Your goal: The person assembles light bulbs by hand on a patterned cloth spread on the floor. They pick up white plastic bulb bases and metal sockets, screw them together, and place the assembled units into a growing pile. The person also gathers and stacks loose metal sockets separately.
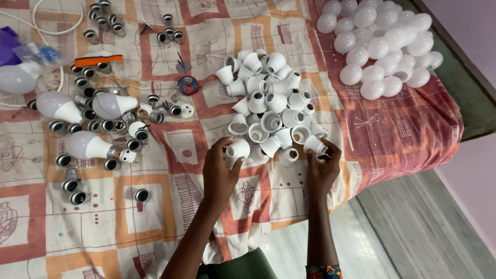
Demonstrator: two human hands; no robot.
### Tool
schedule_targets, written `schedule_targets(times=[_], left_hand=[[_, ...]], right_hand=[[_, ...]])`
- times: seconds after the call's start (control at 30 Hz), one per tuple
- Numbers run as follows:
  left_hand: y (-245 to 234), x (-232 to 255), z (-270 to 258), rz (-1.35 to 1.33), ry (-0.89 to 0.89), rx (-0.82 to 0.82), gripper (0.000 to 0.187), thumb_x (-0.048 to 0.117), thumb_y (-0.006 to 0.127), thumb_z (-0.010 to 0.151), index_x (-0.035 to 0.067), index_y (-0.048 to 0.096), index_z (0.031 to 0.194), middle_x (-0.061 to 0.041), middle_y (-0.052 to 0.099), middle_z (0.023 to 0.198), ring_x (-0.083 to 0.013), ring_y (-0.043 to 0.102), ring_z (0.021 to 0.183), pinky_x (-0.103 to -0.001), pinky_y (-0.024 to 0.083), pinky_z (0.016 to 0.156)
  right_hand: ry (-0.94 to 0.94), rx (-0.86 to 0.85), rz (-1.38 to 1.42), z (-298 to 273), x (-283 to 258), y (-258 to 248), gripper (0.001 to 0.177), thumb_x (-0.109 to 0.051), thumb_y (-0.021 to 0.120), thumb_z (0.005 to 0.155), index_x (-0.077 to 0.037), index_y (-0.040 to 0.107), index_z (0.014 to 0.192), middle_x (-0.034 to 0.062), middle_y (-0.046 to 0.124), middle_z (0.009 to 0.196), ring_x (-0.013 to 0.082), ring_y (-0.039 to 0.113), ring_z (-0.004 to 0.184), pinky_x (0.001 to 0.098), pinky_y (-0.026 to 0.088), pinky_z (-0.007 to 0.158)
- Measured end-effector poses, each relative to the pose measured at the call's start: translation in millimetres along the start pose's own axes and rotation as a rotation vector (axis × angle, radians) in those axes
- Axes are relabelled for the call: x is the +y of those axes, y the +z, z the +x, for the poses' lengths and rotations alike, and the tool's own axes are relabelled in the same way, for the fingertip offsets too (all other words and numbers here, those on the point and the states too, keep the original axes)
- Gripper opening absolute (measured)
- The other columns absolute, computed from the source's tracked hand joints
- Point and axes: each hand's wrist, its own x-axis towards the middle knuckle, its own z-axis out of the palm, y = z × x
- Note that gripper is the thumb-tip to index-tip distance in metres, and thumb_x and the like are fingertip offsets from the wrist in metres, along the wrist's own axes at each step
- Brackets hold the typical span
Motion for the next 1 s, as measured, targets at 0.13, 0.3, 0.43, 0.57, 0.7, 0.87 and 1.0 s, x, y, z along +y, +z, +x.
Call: schedule_targets(times=[0.13, 0.3, 0.43, 0.57, 0.7, 0.87, 1.0], left_hand=[[12.5, -1.1, 5.8, 0.114, 0.105, -0.045, 0.089, 0.014, 0.088, 0.076, 0.009, 0.039, 0.151, -0.022, 0.046, 0.148, -0.0436, 0.044, 0.138, -0.054, 0.042, 0.112], [17.2, 13.9, 28.6, 0.203, 0.146, -0.19, 0.141, 0.037, 0.104, 0.045, 0.013, 0.021, 0.156, -0.031, 0.011, 0.16, -0.06, 0.012, 0.146, -0.07, 0.024, 0.114], [26.7, 3.6, 53.4, 0.217, 0.124, -0.287, 0.153, 0.045, 0.103, 0.036, 0.019, 0.018, 0.16, -0.028, 0.005, 0.167, -0.06, 0.011, 0.15, -0.071, 0.024, 0.116], [42.1, -4.4, 65.7, 0.221, 0.125, -0.298, 0.149, 0.046, 0.103, 0.041, 0.02, 0.019, 0.161, -0.026, 0.007, 0.168, -0.0584, 0.016, 0.151, -0.074, 0.024, 0.114], [62.6, -7.3, 75.7, 0.168, 0.203, -0.247, 0.143, 0.045, 0.103, 0.047, 0.019, 0.02, 0.161, -0.026, 0.007, 0.168, -0.0612, 0.016, 0.15, -0.074, 0.025, 0.114], [85.2, -4.4, 91.3, 0.163, 0.26, -0.223, 0.14, 0.046, 0.102, 0.051, 0.019, 0.022, 0.162, -0.03, 0.006, 0.168, -0.0659, 0.012, 0.147, -0.074, 0.023, 0.115], [97.6, -1.3, 103.0, 0.171, 0.276, -0.214, 0.14, 0.05, 0.101, 0.052, 0.019, 0.021, 0.162, -0.029, 0.011, 0.167, -0.0655, 0.011, 0.148, -0.075, 0.021, 0.115]], right_hand=[[-0.009, -0.116, 0.067, 1.7, -0.8, -1.3, 0.084, -0.015, 0.083, 0.088, -0.005, 0.035, 0.157, 0.0186, 0.04, 0.158, 0.0303, 0.049, 0.141, 0.0403, 0.056, 0.1], [-0.388, -0.202, -0.363, 12.5, -18.2, -6.6, 0.151, -0.038, 0.104, 0.043, -0.008, 0.014, 0.16, 0.0212, 0.008, 0.166, 0.0476, 0.024, 0.15, 0.0601, 0.04, 0.113], [-0.212, -0.355, -0.266, 29.5, -26.4, -1.1, 0.146, -0.038, 0.103, 0.038, -0.014, 0.022, 0.157, 0.0247, 0.0, 0.169, 0.0466, 0.022, 0.153, 0.0558, 0.046, 0.109], [-0.22, -0.446, -0.353, 50.8, -29.9, 6.2, 0.133, -0.031, 0.105, 0.04, -0.019, 0.036, 0.153, 0.0196, 0.01, 0.169, 0.0481, 0.017, 0.154, 0.0582, 0.04, 0.114], [-0.323, -0.446, -0.388, 73.4, -26.5, 13.6, 0.128, -0.031, 0.106, 0.041, -0.018, 0.041, 0.151, 0.0189, 0.019, 0.166, 0.0492, 0.02, 0.151, 0.0598, 0.034, 0.117], [-0.333, -0.452, -0.315, 92.8, -22.4, 15.4, 0.115, -0.031, 0.1, 0.049, -0.018, 0.045, 0.15, 0.0201, 0.023, 0.168, 0.0458, 0.03, 0.152, 0.0541, 0.039, 0.117], [-0.41, -0.427, -0.339, 109.9, -22.3, 22.0, 0.11, -0.029, 0.1, 0.051, -0.016, 0.05, 0.147, 0.0215, 0.028, 0.165, 0.0469, 0.033, 0.149, 0.0542, 0.039, 0.116]])
